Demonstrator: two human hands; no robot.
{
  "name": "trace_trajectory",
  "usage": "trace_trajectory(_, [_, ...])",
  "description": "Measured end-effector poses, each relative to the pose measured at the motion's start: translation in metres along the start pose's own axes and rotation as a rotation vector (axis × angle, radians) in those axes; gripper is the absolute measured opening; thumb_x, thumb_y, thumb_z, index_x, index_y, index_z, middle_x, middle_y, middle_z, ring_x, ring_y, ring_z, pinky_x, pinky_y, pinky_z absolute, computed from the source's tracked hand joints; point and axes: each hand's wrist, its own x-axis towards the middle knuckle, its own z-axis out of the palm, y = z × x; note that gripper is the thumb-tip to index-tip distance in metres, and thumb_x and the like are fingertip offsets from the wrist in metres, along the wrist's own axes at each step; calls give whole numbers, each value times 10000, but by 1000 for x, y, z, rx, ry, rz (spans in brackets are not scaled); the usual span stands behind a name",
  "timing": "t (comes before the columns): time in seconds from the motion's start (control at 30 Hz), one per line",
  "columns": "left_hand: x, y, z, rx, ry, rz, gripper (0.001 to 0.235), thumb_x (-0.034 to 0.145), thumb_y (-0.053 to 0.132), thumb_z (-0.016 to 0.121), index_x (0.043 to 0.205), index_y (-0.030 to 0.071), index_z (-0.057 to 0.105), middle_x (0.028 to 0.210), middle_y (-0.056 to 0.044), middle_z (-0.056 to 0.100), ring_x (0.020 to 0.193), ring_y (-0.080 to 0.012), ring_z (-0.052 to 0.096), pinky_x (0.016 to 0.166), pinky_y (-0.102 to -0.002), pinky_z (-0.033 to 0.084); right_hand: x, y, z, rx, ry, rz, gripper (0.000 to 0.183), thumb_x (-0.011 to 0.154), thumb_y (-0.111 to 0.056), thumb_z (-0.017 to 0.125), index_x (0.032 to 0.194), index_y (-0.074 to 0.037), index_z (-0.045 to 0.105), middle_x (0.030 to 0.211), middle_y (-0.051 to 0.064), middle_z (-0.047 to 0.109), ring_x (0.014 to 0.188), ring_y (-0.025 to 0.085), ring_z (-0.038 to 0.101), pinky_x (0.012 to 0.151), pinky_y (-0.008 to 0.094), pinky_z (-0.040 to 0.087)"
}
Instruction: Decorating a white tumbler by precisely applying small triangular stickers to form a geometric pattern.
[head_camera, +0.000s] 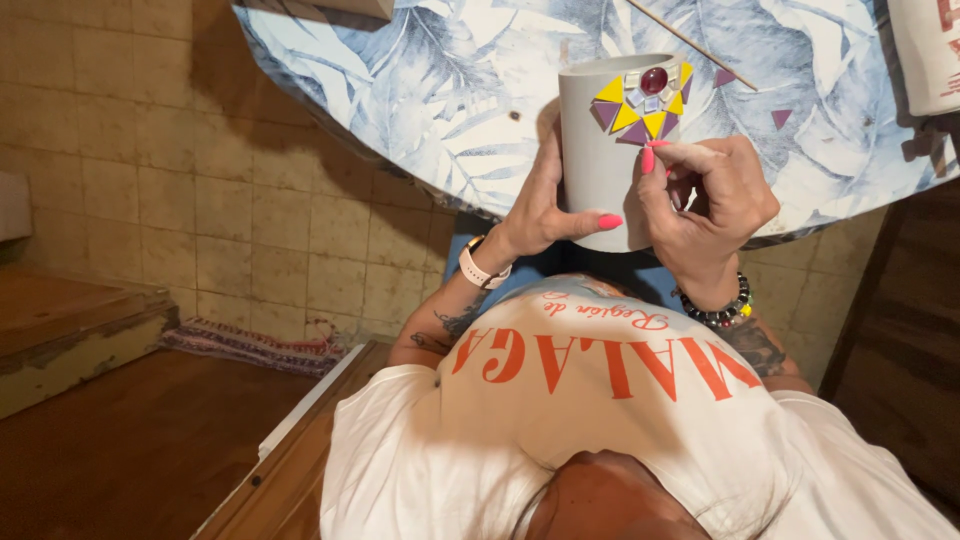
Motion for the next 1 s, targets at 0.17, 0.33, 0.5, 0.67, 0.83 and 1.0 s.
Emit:
trace_trajectory(0.17, [1,1,1,-17,-1,-2,1084,587,212,847,1345,72,86,1211,-86,328,1166,-151,358,1051,-359,262,0,-2,-1,-7,5,2,62,767,136,690,789,146,633,643,160,444,363,159,406,297,240,320])
trace_trajectory(0.33, [-1,-3,0,8,6,-4,1120,568,229,856,1350,55,75,1228,-100,308,1189,-168,335,1066,-368,230,0,-2,-2,-6,4,5,59,764,146,679,794,151,629,656,166,443,367,163,404,302,250,333])
trace_trajectory(0.5, [0,-2,-1,54,-7,-12,1107,587,251,851,1358,65,78,1259,-109,293,1208,-167,315,1070,-370,226,0,-3,-2,6,9,-1,67,761,149,676,794,155,617,651,160,431,364,153,398,305,247,333])
trace_trajectory(0.67, [0,-1,0,31,-1,-29,1111,586,241,851,1355,67,68,1260,-102,295,1202,-163,317,1075,-364,214,0,-6,-3,55,57,13,106,770,149,621,828,167,534,667,149,401,403,137,397,357,248,353])
trace_trajectory(0.83, [-2,17,9,206,-8,-63,981,659,358,721,1341,59,82,1331,-90,151,1296,-218,213,1136,-366,186,4,-21,-5,-134,66,111,153,743,48,527,777,29,379,679,139,393,605,213,356,495,294,313])
trace_trajectory(1.0, [0,20,10,176,-8,-69,968,661,346,716,1320,44,74,1304,-71,169,1267,-203,242,1118,-355,220,4,-24,-6,-201,26,111,164,794,18,564,757,23,404,674,131,405,596,215,360,517,303,309])
